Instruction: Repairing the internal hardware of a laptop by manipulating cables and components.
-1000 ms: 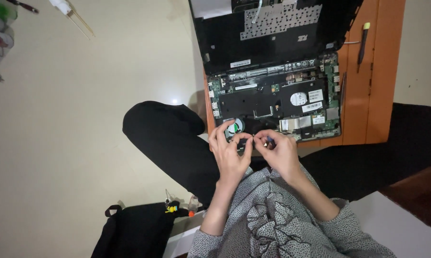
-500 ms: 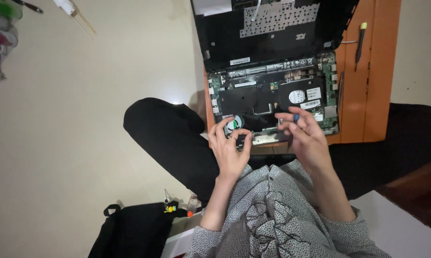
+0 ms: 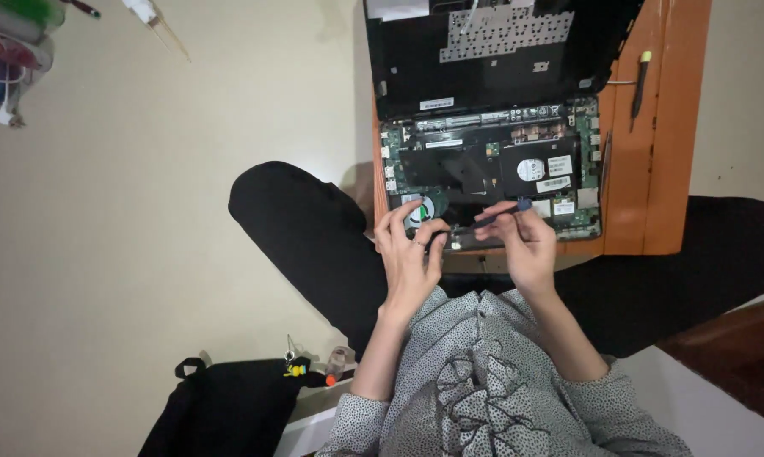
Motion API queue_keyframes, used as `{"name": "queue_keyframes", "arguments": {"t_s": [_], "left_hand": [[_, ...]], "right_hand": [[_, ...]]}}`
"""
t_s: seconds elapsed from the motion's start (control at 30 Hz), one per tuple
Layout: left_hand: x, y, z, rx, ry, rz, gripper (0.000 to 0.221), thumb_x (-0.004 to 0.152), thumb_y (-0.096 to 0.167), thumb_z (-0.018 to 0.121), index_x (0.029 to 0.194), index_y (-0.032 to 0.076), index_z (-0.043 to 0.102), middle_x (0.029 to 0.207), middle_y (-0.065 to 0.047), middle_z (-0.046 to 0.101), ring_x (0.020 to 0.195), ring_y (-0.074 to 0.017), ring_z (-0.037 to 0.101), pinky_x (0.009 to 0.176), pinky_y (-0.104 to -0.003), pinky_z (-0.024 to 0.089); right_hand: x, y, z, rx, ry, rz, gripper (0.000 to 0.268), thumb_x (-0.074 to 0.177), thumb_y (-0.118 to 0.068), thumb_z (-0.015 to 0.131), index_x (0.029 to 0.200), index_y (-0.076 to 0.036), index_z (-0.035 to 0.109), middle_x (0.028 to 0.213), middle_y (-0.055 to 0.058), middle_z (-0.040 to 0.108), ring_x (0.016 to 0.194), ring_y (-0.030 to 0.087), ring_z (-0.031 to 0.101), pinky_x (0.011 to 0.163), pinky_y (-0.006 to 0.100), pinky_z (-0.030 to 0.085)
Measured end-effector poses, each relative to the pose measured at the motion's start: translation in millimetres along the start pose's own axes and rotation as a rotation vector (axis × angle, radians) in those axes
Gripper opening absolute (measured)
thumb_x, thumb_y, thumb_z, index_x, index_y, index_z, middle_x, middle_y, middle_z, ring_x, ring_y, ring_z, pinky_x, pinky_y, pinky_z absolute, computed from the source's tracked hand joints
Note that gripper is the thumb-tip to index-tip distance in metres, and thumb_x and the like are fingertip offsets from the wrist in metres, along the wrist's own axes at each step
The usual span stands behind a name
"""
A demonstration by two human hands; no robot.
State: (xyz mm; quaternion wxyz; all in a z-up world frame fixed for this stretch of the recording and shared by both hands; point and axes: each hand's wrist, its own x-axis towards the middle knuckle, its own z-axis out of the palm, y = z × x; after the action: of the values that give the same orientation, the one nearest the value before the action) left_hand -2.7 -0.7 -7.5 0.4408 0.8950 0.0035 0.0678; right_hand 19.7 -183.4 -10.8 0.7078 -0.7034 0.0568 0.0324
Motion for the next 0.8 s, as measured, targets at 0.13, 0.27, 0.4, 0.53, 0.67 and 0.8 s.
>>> {"name": "queue_keyframes", "arguments": {"t_s": [0.13,0.27,0.4,0.53,0.67,0.8], "left_hand": [[-2.5,-5.4,5.4,-0.023,0.037,0.008,0.009,0.094,0.024,0.066,0.1,0.022,0.06,0.135,-0.005,0.042,0.133,-0.0397,0.031,0.11,-0.054,0.031],[-1.5,-4.4,3.2,0.021,0.012,0.044,0.019,0.098,0.026,0.059,0.116,0.028,0.062,0.138,-0.008,0.038,0.135,-0.0407,0.029,0.112,-0.056,0.029],[-2.9,-6.4,4.8,0.099,-0.037,0.034,0.021,0.099,0.027,0.055,0.117,0.03,0.065,0.139,-0.008,0.038,0.136,-0.0391,0.028,0.112,-0.057,0.028],[-2.7,-7.9,6.3,0.115,-0.011,0.032,0.027,0.099,0.029,0.055,0.125,0.03,0.063,0.139,-0.01,0.039,0.136,-0.0392,0.03,0.112,-0.057,0.029],[-2.7,-9.5,9.4,0.141,0.045,0.05,0.031,0.097,0.029,0.06,0.127,0.03,0.064,0.138,-0.01,0.042,0.134,-0.0373,0.033,0.111,-0.055,0.032],[-1.0,-7.0,12.3,0.117,0.099,0.037,0.023,0.097,0.029,0.064,0.119,0.027,0.07,0.133,-0.01,0.047,0.13,-0.0377,0.039,0.108,-0.055,0.036]], "right_hand": [[-0.9,-5.2,-0.6,0.063,0.008,-0.006,0.03,0.109,-0.017,0.049,0.111,0.012,0.058,0.101,0.031,0.071,0.087,0.035,0.076,0.079,0.045,0.065],[-1.3,-16.8,4.2,-0.02,-0.016,-0.06,0.017,0.099,0.004,0.062,0.113,0.009,0.053,0.103,0.026,0.071,0.091,0.031,0.075,0.082,0.04,0.066],[-1.4,-13.1,5.4,-0.238,-0.05,-0.083,0.018,0.09,0.008,0.072,0.107,0.009,0.066,0.097,0.023,0.077,0.086,0.028,0.077,0.077,0.037,0.065],[-2.4,-10.8,11.0,-0.432,-0.05,-0.187,0.018,0.089,0.005,0.076,0.106,0.0,0.074,0.096,0.014,0.079,0.081,0.027,0.077,0.07,0.034,0.064],[-3.0,-9.0,12.7,-0.581,-0.022,-0.301,0.017,0.087,-0.002,0.083,0.102,-0.008,0.08,0.089,0.006,0.08,0.083,0.026,0.077,0.074,0.034,0.062],[-4.8,-15.3,16.5,-0.582,-0.021,-0.301,0.016,0.086,0.0,0.083,0.1,-0.008,0.08,0.088,0.006,0.08,0.085,0.025,0.077,0.076,0.033,0.061]]}}
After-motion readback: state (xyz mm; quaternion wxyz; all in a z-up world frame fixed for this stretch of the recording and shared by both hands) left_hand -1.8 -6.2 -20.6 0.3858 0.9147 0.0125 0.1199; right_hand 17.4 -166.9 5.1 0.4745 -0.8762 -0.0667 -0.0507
